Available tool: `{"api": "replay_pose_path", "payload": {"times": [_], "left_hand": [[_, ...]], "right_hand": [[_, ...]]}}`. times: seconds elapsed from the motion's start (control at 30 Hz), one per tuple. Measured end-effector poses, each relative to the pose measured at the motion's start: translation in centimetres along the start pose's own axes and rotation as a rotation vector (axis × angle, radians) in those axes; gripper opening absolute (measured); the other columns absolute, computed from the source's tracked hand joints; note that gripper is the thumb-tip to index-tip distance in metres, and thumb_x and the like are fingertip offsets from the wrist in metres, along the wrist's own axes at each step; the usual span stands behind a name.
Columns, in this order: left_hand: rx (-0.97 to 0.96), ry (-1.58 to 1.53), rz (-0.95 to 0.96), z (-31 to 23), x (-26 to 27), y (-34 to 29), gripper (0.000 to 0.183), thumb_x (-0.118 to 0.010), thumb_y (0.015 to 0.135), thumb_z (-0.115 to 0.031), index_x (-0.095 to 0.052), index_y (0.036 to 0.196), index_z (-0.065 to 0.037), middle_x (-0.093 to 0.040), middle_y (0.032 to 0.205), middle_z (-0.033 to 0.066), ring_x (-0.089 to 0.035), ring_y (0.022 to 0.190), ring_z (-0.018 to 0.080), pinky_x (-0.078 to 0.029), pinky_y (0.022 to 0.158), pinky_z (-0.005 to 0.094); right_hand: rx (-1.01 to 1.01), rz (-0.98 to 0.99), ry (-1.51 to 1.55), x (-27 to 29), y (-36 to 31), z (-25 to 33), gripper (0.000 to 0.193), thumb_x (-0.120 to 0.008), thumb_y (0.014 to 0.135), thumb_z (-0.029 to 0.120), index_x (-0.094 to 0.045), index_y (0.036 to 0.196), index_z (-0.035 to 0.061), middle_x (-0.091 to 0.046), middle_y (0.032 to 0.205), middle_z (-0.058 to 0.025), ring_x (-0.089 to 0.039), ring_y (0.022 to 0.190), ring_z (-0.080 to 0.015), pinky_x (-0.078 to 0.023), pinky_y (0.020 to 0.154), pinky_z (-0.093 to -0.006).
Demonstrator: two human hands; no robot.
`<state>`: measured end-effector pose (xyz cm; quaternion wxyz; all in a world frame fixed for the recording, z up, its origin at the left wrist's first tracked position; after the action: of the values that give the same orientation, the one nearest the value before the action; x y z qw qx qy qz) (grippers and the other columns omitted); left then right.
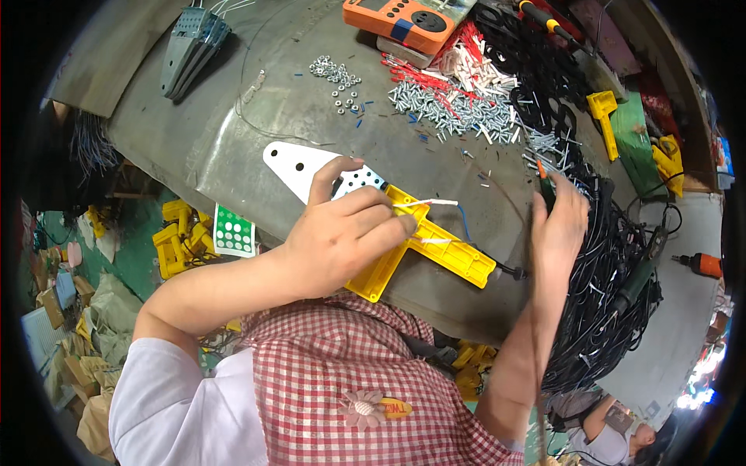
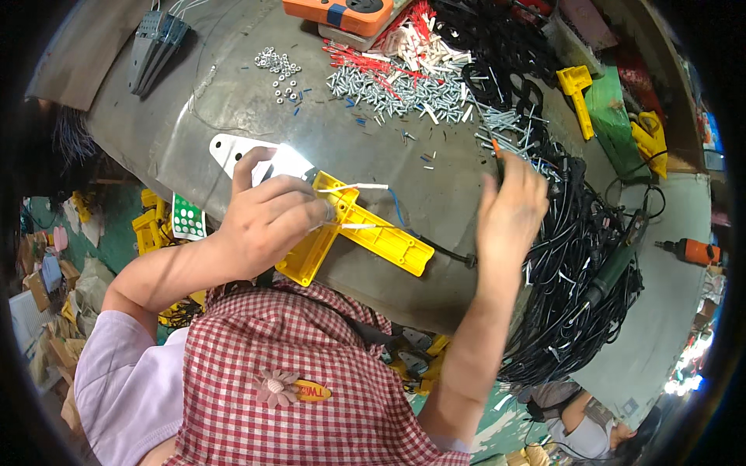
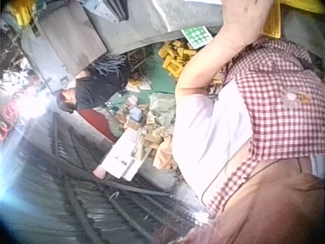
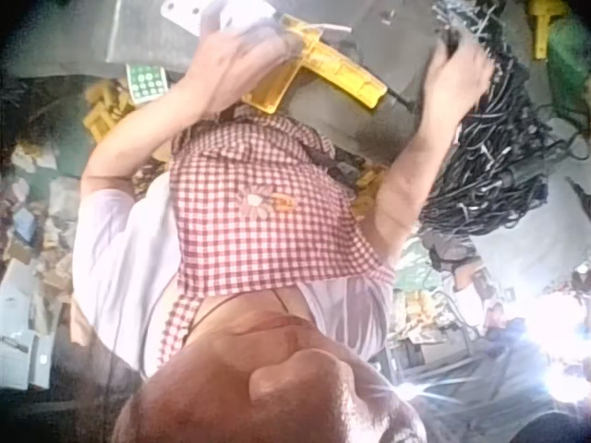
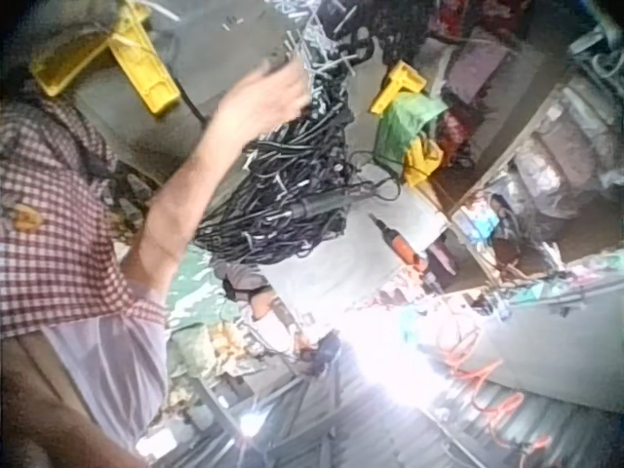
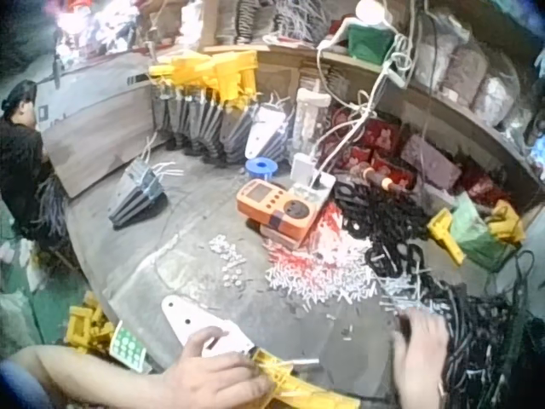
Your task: The person assembles wires and metal plates into yellow plastic housings using a soldering iron and a power screwdriver to secure the components with screws.
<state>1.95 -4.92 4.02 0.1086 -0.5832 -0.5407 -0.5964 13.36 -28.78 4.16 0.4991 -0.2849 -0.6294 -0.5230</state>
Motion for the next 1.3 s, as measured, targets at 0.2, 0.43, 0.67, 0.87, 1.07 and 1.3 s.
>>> {"api": "replay_pose_path", "payload": {"times": [0.2,0.43,0.67,0.87,1.07,1.3], "left_hand": [[0.100,-0.043,0.017,0.7,-2.0,0.9,0.042,-0.072,0.061,-0.011,-0.056,0.099,-0.013,-0.059,0.084,-0.0014,-0.057,0.085,0.0148,-0.029,0.089,0.0470],[0.040,-0.046,0.151,0.0,-1.2,1.3,0.032,-0.064,0.070,-0.012,-0.056,0.100,-0.013,-0.061,0.093,-0.0003,-0.057,0.093,0.0148,-0.029,0.091,0.0466],[-0.057,0.116,0.345,-1.9,-0.3,-0.2,0.033,-0.052,0.079,-0.015,-0.056,0.111,-0.007,-0.058,0.115,0.0048,-0.054,0.107,0.0173,-0.030,0.098,0.0478],[-0.030,0.016,0.301,-1.2,-0.3,-1.1,0.037,-0.053,0.078,-0.015,-0.055,0.113,-0.004,-0.058,0.115,0.0080,-0.055,0.106,0.0207,-0.035,0.096,0.0482],[-0.062,0.014,0.246,-1.5,-0.7,-0.5,0.033,-0.055,0.075,-0.014,-0.059,0.105,-0.003,-0.060,0.111,0.0098,-0.057,0.102,0.0214,-0.038,0.094,0.0483],[-0.045,-0.024,0.246,-1.5,-0.5,-0.3,0.032,-0.054,0.074,-0.014,-0.060,0.104,-0.004,-0.060,0.104,0.0084,-0.055,0.102,0.0206,-0.036,0.095,0.0515]], "right_hand": [[0.054,0.048,-0.074,-1.8,0.1,-3.2,0.042,-0.059,0.077,0.006,-0.054,0.118,0.0125,-0.058,0.104,-0.0091,-0.051,0.101,-0.0253,-0.035,0.087,-0.0408],[-0.180,-0.310,0.794,6.5,-0.5,-0.4,0.023,-0.067,0.080,0.006,-0.057,0.099,-0.0008,-0.058,0.092,-0.0085,-0.055,0.086,-0.0152,-0.044,0.078,-0.0251],[-0.061,0.049,1.366,2.2,-1.8,5.8,0.016,-0.059,0.087,0.016,-0.052,0.088,0.0020,-0.052,0.082,-0.0069,-0.048,0.073,-0.0154,-0.040,0.065,-0.0267],[0.160,0.194,2.302,4.5,-0.6,10.1,0.047,-0.033,0.093,0.042,-0.043,0.061,0.0094,-0.038,0.051,0.0006,-0.033,0.047,-0.0136,-0.026,0.052,-0.0288],[-0.111,0.250,2.332,2.6,-0.7,11.0,0.047,-0.029,0.095,0.041,-0.044,0.067,0.0067,-0.043,0.058,-0.0037,-0.039,0.052,-0.0148,-0.031,0.056,-0.0291],[-0.031,0.234,1.929,3.5,0.1,12.1,0.039,-0.033,0.098,0.028,-0.044,0.072,0.0007,-0.044,0.065,-0.0062,-0.042,0.062,-0.0147,-0.035,0.064,-0.0250]]}}
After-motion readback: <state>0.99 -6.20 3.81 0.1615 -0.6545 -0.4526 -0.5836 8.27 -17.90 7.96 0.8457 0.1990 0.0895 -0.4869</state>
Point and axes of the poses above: each hand's wrist, its own y-axis towards the middle knuckle, its own x-axis out of the back of the hand, z = x × y, the point moved 4 cm from there along y, towards the middle knuckle
